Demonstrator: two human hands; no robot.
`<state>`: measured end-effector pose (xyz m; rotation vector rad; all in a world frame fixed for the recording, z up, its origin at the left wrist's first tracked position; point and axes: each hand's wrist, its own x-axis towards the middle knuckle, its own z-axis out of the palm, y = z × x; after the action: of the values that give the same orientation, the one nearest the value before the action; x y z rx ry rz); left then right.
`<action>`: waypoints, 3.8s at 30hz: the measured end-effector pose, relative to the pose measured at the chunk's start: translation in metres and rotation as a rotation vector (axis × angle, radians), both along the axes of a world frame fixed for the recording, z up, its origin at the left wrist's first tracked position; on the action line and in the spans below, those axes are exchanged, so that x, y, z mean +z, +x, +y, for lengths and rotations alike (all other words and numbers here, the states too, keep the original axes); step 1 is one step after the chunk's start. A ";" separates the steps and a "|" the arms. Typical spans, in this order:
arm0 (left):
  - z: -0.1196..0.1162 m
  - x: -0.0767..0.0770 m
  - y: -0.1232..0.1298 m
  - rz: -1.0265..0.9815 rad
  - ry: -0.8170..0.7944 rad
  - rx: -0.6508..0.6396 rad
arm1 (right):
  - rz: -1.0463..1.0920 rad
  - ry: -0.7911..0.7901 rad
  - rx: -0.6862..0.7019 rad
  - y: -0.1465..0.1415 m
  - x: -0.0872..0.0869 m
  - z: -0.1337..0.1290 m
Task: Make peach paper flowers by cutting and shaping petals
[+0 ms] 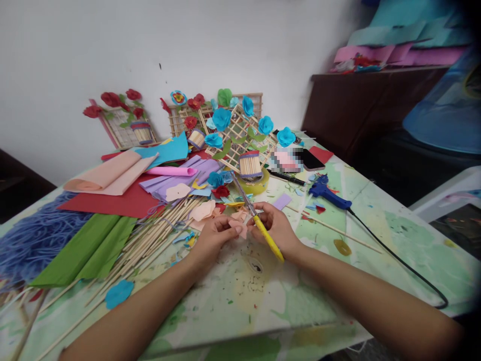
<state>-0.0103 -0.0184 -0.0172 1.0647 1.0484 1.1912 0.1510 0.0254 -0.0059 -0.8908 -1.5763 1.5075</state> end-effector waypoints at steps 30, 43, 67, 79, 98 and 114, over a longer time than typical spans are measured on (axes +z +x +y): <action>0.006 0.007 -0.008 -0.050 0.045 0.198 | -0.524 0.550 -0.074 0.025 0.008 0.020; 0.012 0.008 -0.020 0.168 0.183 0.286 | -0.899 0.889 0.057 0.032 0.027 0.018; 0.012 0.006 -0.021 0.128 0.167 0.258 | -0.909 0.812 0.086 0.033 0.025 0.016; 0.009 0.015 -0.014 0.003 0.111 0.253 | -0.877 0.803 0.065 0.032 0.024 0.015; 0.011 0.012 -0.016 0.001 0.123 0.270 | -0.887 0.772 0.086 0.033 0.024 0.017; 0.013 0.009 -0.019 -0.052 0.127 0.208 | -0.844 0.726 0.091 0.032 0.021 0.019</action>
<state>-0.0296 -0.0059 -0.0082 1.0347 1.0735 1.4615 0.1831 0.0443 0.0147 -1.0630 -2.5435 0.4682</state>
